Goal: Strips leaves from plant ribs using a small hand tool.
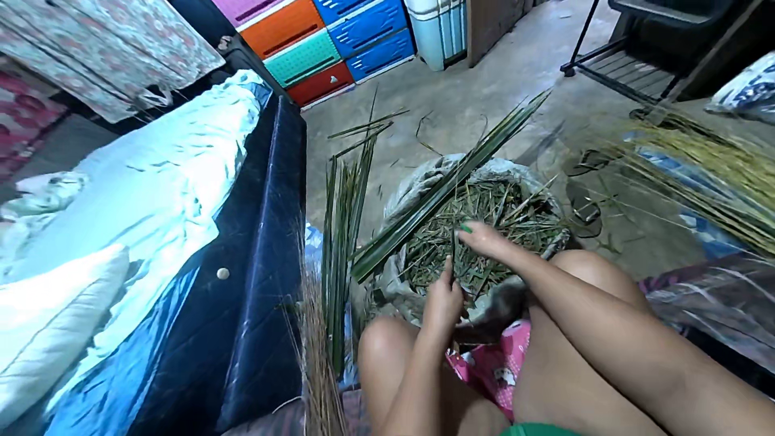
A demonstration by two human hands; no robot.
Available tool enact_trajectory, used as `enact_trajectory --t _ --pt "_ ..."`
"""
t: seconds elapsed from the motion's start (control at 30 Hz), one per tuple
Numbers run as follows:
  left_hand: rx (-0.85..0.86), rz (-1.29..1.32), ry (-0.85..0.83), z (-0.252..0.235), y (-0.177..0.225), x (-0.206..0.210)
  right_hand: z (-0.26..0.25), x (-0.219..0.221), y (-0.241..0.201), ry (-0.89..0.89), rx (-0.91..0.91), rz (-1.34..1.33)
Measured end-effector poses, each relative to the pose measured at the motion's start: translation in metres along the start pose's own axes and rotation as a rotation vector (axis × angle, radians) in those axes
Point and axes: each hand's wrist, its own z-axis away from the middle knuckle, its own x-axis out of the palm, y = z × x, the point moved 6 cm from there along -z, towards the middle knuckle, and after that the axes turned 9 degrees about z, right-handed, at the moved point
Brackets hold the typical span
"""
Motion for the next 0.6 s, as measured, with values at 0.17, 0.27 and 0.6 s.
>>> enact_trajectory --t 0.17,0.27,0.6 --pt "-0.017 0.000 0.122 -0.011 -0.006 -0.017 0.051 0.044 -0.030 -0.203 -0.067 0.362" --pt "-0.005 0.011 0.139 -0.011 -0.008 -0.018 0.046 0.040 -0.032 -0.111 -0.038 0.510" --pt "-0.014 0.036 0.126 -0.010 -0.009 -0.017 0.023 0.027 -0.020 -0.097 0.052 0.397"
